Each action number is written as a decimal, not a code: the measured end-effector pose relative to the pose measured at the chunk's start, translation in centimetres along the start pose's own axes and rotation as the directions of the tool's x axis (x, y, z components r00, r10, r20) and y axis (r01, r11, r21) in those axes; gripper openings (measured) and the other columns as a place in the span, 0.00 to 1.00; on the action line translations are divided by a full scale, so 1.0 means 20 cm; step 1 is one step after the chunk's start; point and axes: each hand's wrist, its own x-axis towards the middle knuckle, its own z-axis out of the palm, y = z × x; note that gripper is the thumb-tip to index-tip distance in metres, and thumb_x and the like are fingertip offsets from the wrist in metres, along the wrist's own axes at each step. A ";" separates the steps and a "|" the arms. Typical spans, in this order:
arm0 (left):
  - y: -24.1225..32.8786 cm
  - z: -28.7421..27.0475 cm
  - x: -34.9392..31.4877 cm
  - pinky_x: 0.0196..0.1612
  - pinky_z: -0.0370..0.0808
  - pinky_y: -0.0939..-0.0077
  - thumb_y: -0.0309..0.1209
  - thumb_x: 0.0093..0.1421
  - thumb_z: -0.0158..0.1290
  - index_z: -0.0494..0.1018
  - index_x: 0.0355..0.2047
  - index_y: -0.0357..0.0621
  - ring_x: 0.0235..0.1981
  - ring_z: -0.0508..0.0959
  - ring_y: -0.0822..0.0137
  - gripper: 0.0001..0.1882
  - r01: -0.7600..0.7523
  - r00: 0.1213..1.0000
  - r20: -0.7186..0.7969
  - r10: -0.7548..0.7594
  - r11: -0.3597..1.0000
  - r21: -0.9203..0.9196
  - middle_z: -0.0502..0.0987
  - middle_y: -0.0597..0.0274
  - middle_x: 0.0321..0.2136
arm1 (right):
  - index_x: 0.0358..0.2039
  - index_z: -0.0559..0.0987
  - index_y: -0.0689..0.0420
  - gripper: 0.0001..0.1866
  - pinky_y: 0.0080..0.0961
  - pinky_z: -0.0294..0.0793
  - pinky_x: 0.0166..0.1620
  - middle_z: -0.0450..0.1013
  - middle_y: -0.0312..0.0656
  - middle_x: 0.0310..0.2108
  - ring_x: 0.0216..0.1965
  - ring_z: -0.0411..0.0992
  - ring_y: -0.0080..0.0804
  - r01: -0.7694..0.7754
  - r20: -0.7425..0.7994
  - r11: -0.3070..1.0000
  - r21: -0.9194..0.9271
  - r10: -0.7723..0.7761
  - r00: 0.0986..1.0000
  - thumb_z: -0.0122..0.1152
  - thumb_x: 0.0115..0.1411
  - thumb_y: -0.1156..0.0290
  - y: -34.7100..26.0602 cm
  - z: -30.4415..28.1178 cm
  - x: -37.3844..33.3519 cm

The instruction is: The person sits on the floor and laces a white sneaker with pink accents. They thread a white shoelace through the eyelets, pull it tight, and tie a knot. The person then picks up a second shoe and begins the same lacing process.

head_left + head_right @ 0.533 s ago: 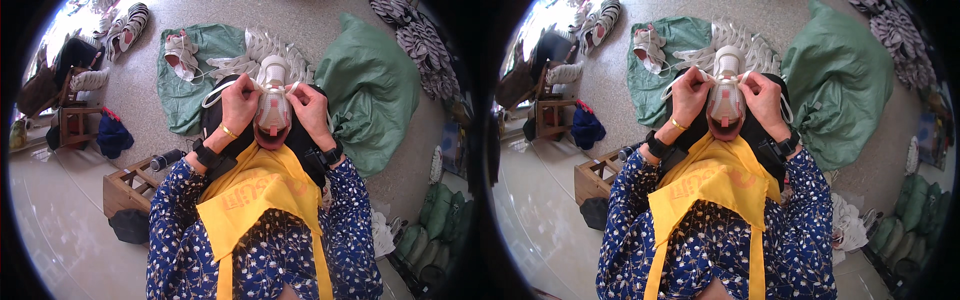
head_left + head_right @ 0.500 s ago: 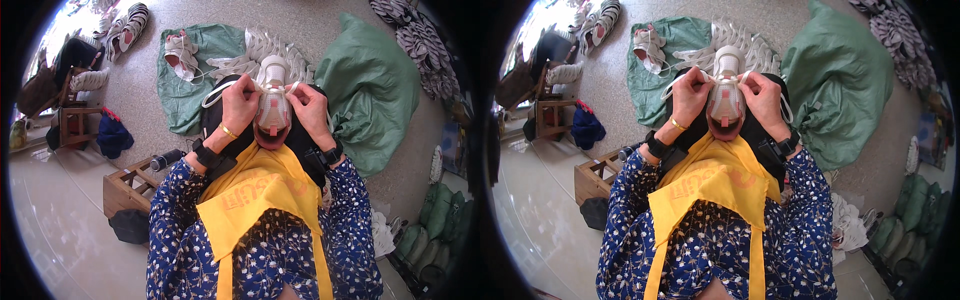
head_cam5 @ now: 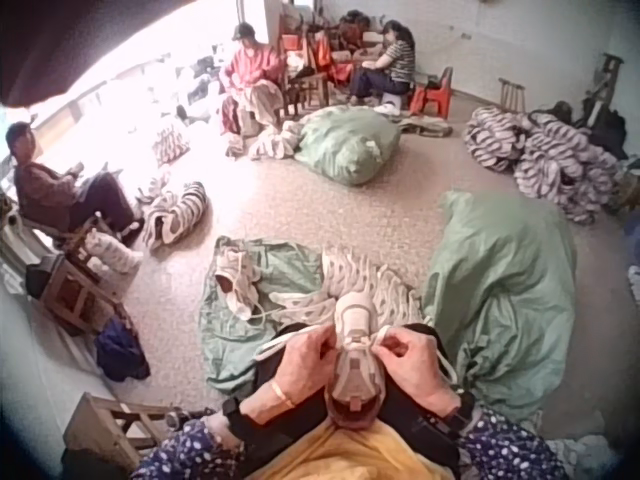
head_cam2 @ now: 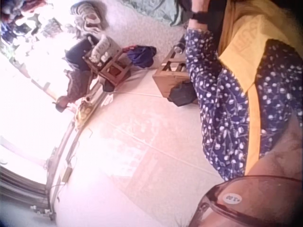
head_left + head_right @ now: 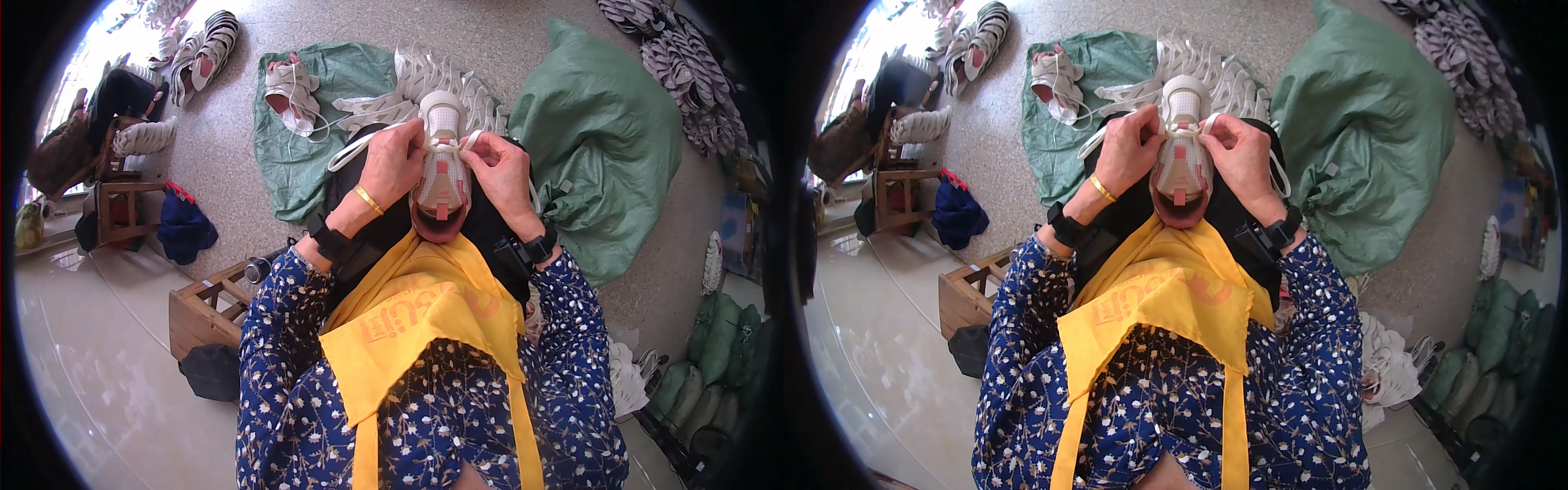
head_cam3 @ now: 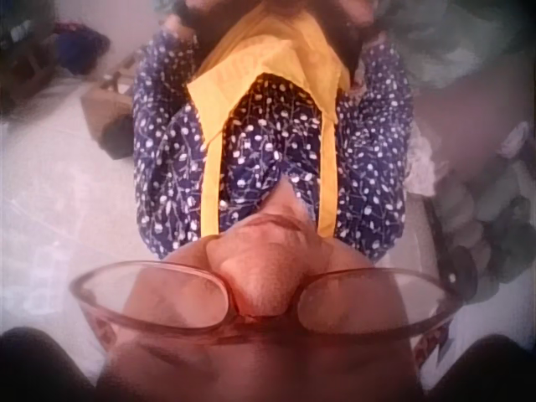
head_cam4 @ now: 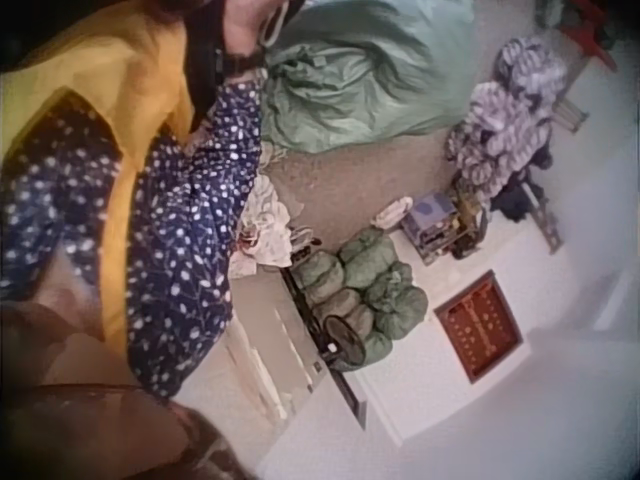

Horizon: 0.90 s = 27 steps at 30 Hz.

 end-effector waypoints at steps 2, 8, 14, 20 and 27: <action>0.02 0.00 0.00 0.28 0.74 0.66 0.18 0.54 0.58 0.69 0.29 0.35 0.22 0.79 0.57 0.07 -0.064 0.998 -0.026 0.065 0.997 0.033 0.76 0.54 0.21 | 0.36 0.81 0.63 0.08 0.22 0.82 0.37 0.82 0.41 0.28 0.31 0.82 0.24 0.006 -0.052 1.000 -0.027 -0.008 0.999 0.72 0.56 0.78 0.03 0.00 0.00; 0.06 0.03 -0.08 0.29 0.72 0.65 0.21 0.53 0.63 0.68 0.33 0.38 0.23 0.75 0.55 0.13 0.079 0.976 -0.211 -0.049 0.987 0.136 0.71 0.55 0.22 | 0.35 0.78 0.61 0.12 0.28 0.77 0.30 0.75 0.41 0.26 0.24 0.76 0.31 0.129 -0.079 0.967 -0.219 -0.149 0.986 0.74 0.53 0.77 -0.05 -0.01 -0.03; 0.15 0.00 -0.09 0.32 0.72 0.60 0.23 0.52 0.63 0.69 0.37 0.38 0.30 0.75 0.53 0.15 -0.006 0.990 -0.143 0.012 0.999 0.043 0.70 0.53 0.29 | 0.41 0.78 0.64 0.16 0.39 0.77 0.41 0.73 0.50 0.37 0.36 0.76 0.49 0.280 0.088 0.891 -0.357 -0.266 0.960 0.71 0.52 0.77 -0.12 -0.01 -0.06; 0.17 -0.01 -0.10 0.44 0.73 0.53 0.24 0.53 0.57 0.69 0.41 0.34 0.42 0.72 0.43 0.15 -0.075 0.997 -0.001 0.079 0.950 0.302 0.71 0.45 0.37 | 0.45 0.76 0.66 0.14 0.45 0.77 0.42 0.75 0.55 0.35 0.38 0.76 0.57 0.301 0.138 0.786 -0.541 -0.270 0.953 0.61 0.56 0.81 -0.11 0.02 -0.05; 0.19 0.02 -0.10 0.45 0.74 0.53 0.25 0.55 0.55 0.68 0.43 0.32 0.42 0.73 0.43 0.16 -0.078 0.995 0.087 0.046 0.907 0.413 0.73 0.42 0.37 | 0.46 0.75 0.63 0.15 0.48 0.77 0.42 0.79 0.55 0.35 0.38 0.78 0.57 0.180 0.078 0.799 -0.574 -0.166 0.983 0.57 0.58 0.83 -0.09 0.05 -0.06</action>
